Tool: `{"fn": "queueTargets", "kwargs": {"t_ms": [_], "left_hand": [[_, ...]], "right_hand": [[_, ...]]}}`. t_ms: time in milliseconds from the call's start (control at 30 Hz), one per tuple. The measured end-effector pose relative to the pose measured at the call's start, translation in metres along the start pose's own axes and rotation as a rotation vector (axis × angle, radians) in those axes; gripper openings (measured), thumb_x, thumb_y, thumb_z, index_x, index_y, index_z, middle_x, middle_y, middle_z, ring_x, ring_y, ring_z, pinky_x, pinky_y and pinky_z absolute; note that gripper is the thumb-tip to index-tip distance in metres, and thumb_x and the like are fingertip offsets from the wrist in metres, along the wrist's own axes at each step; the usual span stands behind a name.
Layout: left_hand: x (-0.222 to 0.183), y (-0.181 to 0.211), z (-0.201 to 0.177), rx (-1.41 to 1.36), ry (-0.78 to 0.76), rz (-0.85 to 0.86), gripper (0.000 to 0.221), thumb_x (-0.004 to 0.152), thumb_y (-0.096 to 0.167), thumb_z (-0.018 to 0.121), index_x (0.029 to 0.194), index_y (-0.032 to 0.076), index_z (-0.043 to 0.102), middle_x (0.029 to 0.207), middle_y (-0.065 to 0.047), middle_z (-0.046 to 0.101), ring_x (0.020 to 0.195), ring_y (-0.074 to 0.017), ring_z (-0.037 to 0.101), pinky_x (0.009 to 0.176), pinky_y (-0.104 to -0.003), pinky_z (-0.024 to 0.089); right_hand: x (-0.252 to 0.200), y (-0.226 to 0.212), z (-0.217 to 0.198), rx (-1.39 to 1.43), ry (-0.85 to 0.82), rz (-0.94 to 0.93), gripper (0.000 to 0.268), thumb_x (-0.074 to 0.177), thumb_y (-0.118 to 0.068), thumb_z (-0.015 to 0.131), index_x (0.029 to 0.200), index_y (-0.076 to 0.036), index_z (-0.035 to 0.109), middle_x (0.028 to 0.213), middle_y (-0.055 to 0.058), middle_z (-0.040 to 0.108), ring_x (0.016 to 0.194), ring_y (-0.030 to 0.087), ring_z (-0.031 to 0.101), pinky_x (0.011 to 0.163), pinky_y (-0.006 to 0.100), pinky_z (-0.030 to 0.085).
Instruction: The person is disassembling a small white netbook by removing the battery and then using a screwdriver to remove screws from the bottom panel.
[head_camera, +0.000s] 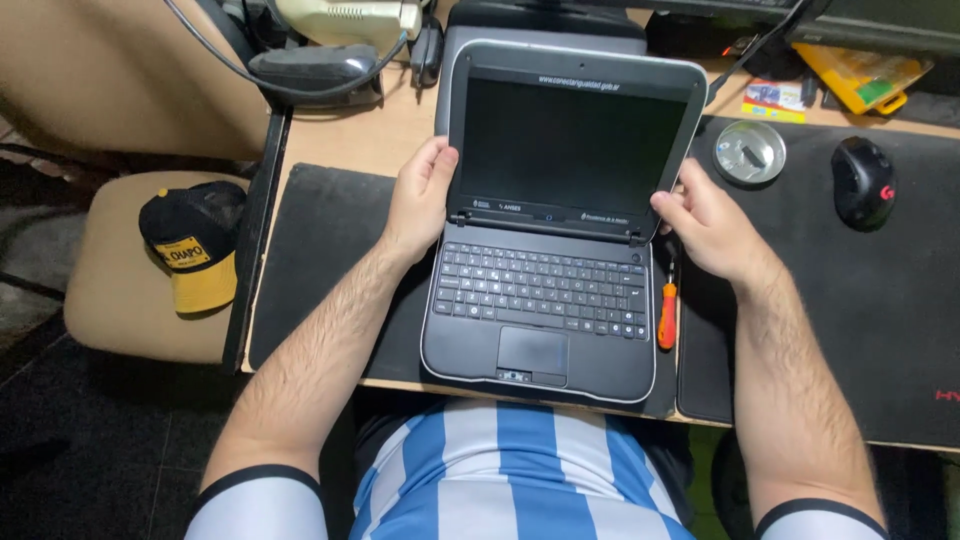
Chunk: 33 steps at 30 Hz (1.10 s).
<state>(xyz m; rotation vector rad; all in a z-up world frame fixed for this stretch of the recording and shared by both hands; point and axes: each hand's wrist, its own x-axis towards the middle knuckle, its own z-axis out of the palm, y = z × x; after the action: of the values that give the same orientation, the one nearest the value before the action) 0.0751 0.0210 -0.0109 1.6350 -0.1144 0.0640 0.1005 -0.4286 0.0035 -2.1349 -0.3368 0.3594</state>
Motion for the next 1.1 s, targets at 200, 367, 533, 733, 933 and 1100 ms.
{"fn": "queueTargets", "kwargs": {"t_ms": [200, 367, 533, 733, 933, 1100], "left_hand": [[-0.002, -0.004, -0.007, -0.044, -0.039, 0.065, 0.037, 0.138, 0.026, 0.049, 0.174, 0.021, 0.051, 0.14, -0.011, 0.085, 0.128, -0.0169, 0.08, 0.105, -0.035, 0.075], [-0.012, -0.008, 0.0, 0.008, -0.016, 0.034, 0.041, 0.137, 0.024, 0.052, 0.177, 0.016, 0.051, 0.162, -0.022, 0.075, 0.154, -0.0411, 0.074, 0.128, -0.061, 0.061], [-0.017, 0.001, -0.001, -0.014, -0.057, 0.061, 0.043, 0.137, 0.024, 0.05, 0.18, 0.018, 0.048, 0.17, -0.019, 0.071, 0.161, -0.0404, 0.069, 0.133, -0.064, 0.056], [-0.014, -0.028, -0.021, -0.067, -0.134, 0.069, 0.044, 0.137, 0.026, 0.05, 0.181, 0.023, 0.046, 0.153, -0.02, 0.081, 0.139, -0.0348, 0.084, 0.116, -0.055, 0.072], [-0.017, -0.044, -0.026, -0.165, -0.184, -0.024, 0.042, 0.136, 0.023, 0.049, 0.178, 0.023, 0.045, 0.136, -0.015, 0.086, 0.12, -0.0232, 0.087, 0.103, -0.047, 0.078], [-0.026, -0.017, -0.024, -0.131, -0.252, -0.101, 0.053, 0.125, 0.013, 0.071, 0.172, 0.023, 0.051, 0.138, -0.007, 0.083, 0.116, -0.0164, 0.084, 0.096, -0.036, 0.078]], "right_hand": [[0.001, -0.008, 0.011, 0.081, 0.04, -0.015, 0.027, 0.135, -0.013, 0.058, 0.16, -0.004, 0.057, 0.1, 0.019, 0.08, 0.091, 0.029, 0.077, 0.099, 0.055, 0.063], [-0.002, -0.008, 0.014, 0.137, 0.034, -0.027, 0.039, 0.134, -0.012, 0.056, 0.173, -0.006, 0.054, 0.101, 0.018, 0.08, 0.092, 0.026, 0.076, 0.102, 0.052, 0.063], [-0.001, 0.018, 0.008, 0.153, 0.039, -0.043, 0.04, 0.134, -0.008, 0.055, 0.174, -0.005, 0.055, 0.103, 0.021, 0.081, 0.094, 0.029, 0.077, 0.105, 0.055, 0.063], [-0.002, 0.052, 0.003, 0.183, 0.003, -0.042, 0.035, 0.133, -0.012, 0.059, 0.168, -0.009, 0.055, 0.096, 0.014, 0.078, 0.087, 0.022, 0.07, 0.101, 0.049, 0.062], [-0.023, 0.004, 0.004, 0.142, -0.041, -0.025, 0.025, 0.131, -0.017, 0.063, 0.155, -0.009, 0.058, 0.091, 0.009, 0.075, 0.088, 0.013, 0.065, 0.087, 0.039, 0.059], [-0.035, -0.024, 0.01, 0.09, -0.034, -0.058, 0.049, 0.117, -0.011, 0.079, 0.163, -0.002, 0.063, 0.123, 0.027, 0.09, 0.106, 0.03, 0.081, 0.104, 0.061, 0.064]]}}
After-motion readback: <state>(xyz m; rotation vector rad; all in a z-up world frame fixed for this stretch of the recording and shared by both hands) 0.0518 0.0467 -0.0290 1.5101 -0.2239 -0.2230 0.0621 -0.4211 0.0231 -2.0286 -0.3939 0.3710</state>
